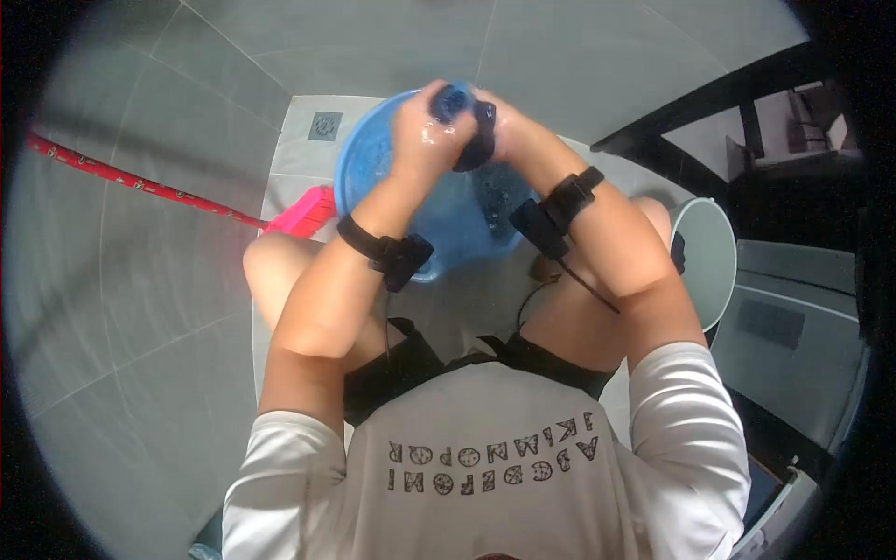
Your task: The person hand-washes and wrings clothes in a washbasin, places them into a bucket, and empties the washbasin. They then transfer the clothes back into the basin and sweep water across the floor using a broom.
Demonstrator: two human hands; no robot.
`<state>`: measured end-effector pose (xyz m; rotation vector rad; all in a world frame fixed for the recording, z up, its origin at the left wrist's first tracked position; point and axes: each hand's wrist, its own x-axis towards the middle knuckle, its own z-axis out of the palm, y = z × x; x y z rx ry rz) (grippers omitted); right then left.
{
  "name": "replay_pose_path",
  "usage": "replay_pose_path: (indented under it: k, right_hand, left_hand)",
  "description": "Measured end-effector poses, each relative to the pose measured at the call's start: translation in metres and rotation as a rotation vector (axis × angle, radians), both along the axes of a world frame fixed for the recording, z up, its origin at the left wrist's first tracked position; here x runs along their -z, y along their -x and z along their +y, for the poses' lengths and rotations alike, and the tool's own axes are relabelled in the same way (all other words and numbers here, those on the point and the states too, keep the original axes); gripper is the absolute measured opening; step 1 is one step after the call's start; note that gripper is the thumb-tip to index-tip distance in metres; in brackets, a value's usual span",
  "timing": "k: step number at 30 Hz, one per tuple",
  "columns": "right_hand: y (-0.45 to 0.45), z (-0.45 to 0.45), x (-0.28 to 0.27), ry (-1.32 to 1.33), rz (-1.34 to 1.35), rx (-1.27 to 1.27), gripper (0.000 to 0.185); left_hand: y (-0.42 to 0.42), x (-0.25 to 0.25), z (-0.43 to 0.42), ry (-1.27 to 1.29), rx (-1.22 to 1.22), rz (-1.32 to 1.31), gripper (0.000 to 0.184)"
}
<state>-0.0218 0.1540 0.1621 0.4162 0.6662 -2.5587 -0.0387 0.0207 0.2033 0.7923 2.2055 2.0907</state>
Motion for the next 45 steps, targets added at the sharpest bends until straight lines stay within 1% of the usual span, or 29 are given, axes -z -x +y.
replay_pose_path:
  k: [2, 3, 4, 6, 7, 8, 10, 11, 12, 14, 15, 16, 18, 20, 22, 24, 26, 28, 29, 31, 32, 35, 37, 38, 39, 41, 43, 44, 45]
  right_hand:
    - [-0.010, -0.014, 0.022, -1.031, 0.606, -0.088, 0.016]
    - [-0.022, -0.007, 0.027, -0.802, 0.470, -0.230, 0.016]
    - [-0.029, -0.010, 0.036, -0.802, 0.463, -0.234, 0.016]
    - [-0.032, -0.010, 0.053, -0.347, 0.156, -0.163, 0.011]
    - [-0.046, -0.022, 0.016, -0.333, -0.073, -0.023, 0.014]
    - [-0.044, -0.019, 0.030, -0.309, -0.058, 0.031, 0.018]
    - [-0.044, 0.011, 0.040, -0.381, -0.115, 0.162, 0.023]
    - [-0.051, 0.016, 0.009, -0.569, -0.090, 0.217, 0.025]
    - [-0.059, 0.019, -0.034, -0.753, -0.065, 0.270, 0.026]
    - [-0.066, 0.045, -0.076, -0.999, -0.099, 0.297, 0.032]
    - [-0.078, 0.054, -0.102, -1.037, -0.080, 0.346, 0.032]
    - [-0.094, 0.063, -0.127, -1.074, -0.063, 0.395, 0.032]
    - [-0.126, 0.087, -0.169, -1.359, -0.068, 0.332, 0.035]
    - [-0.173, 0.147, -0.186, -1.687, -0.081, 0.186, 0.036]
    - [-0.218, 0.175, -0.209, -1.824, 0.016, 0.063, 0.043]
    - [-0.266, 0.197, -0.216, -2.272, -0.108, 0.022, 0.050]
    - [-0.289, 0.182, -0.239, -2.374, -0.189, -0.426, 0.059]
    - [-0.284, 0.158, -0.257, -2.430, -0.432, -0.581, 0.063]
    - [-0.276, 0.150, -0.266, -2.572, -0.263, -0.585, 0.061]
    - [-0.232, 0.115, -0.277, -2.632, 0.000, -0.482, 0.054]
    - [-0.211, 0.114, -0.269, -2.654, 0.315, -0.409, 0.051]
    - [-0.119, 0.063, -0.229, -2.437, 0.638, -0.526, 0.047]
    - [-0.061, 0.033, -0.173, -2.274, 0.515, -0.790, 0.049]
    - [-0.037, 0.029, -0.129, -2.223, 0.589, -0.885, 0.050]
    - [-0.014, 0.030, -0.080, -2.181, 0.616, -0.998, 0.050]
    - [0.018, 0.032, 0.008, -2.099, 0.525, -1.130, 0.053]
    - [0.031, 0.043, 0.106, -2.142, 0.411, -1.224, 0.063]
    - [0.030, 0.043, 0.136, -2.221, 0.358, -1.267, 0.071]
    - [0.019, 0.034, 0.142, -2.250, 0.276, -1.296, 0.075]
  left_hand:
    - [-0.010, 0.003, -0.004, 0.317, 0.129, 0.302, 0.019]
    - [-0.011, 0.009, -0.007, 0.402, 0.159, 0.251, 0.019]
    - [-0.015, 0.016, -0.011, 0.399, 0.160, 0.243, 0.019]
    - [-0.015, 0.024, -0.014, 0.361, 0.387, 0.269, 0.021]
    - [-0.014, 0.029, -0.015, 0.328, 0.429, 0.347, 0.026]
    - [-0.013, 0.032, -0.014, 0.319, 0.422, 0.367, 0.026]
    - [-0.014, 0.037, -0.011, 0.386, 0.346, 0.098, 0.036]
    - [-0.018, 0.017, -0.015, 0.328, 0.380, -0.162, 0.044]
    - [-0.016, 0.021, -0.012, 0.324, 0.382, -0.160, 0.044]
    - [-0.006, 0.036, -0.011, 0.219, 0.245, 0.131, 0.046]
    - [-0.007, 0.027, -0.017, 0.285, 0.312, -0.081, 0.048]
    - [-0.004, 0.029, -0.021, 0.280, 0.312, -0.083, 0.048]
    - [0.010, 0.044, -0.027, 0.454, 0.215, 0.001, 0.047]
    - [0.011, 0.058, -0.025, 0.435, 0.233, 0.001, 0.043]
    - [0.016, 0.074, -0.031, 0.508, 0.260, -0.054, 0.040]
    - [0.025, 0.090, -0.042, 0.543, 0.269, -0.069, 0.039]
    - [0.033, 0.093, -0.057, 0.673, 0.260, -0.135, 0.039]
    - [0.050, 0.108, -0.062, 0.673, 0.250, -0.158, 0.037]
    - [0.057, 0.110, -0.063, 0.678, 0.239, -0.270, 0.035]
    - [0.066, 0.116, -0.063, 0.624, 0.213, -0.419, 0.030]
    - [0.067, 0.121, -0.064, 0.622, 0.208, -0.424, 0.030]
    - [0.067, 0.155, -0.062, 0.569, 0.035, -0.444, 0.029]
    - [0.058, 0.196, -0.067, 0.549, -0.043, -0.469, 0.030]
    - [0.061, 0.251, -0.071, 0.538, 0.030, -0.476, 0.031]
    - [0.040, 0.238, -0.081, 0.409, 0.045, -0.732, 0.026]
    - [0.011, 0.235, -0.090, 0.301, -0.048, -0.944, 0.028]
    - [-0.004, 0.269, -0.096, 0.221, -0.063, -0.975, 0.029]
    - [-0.012, 0.287, -0.096, 0.303, -0.063, -0.956, 0.028]
    - [-0.015, 0.300, -0.093, 0.384, -0.069, -0.934, 0.027]
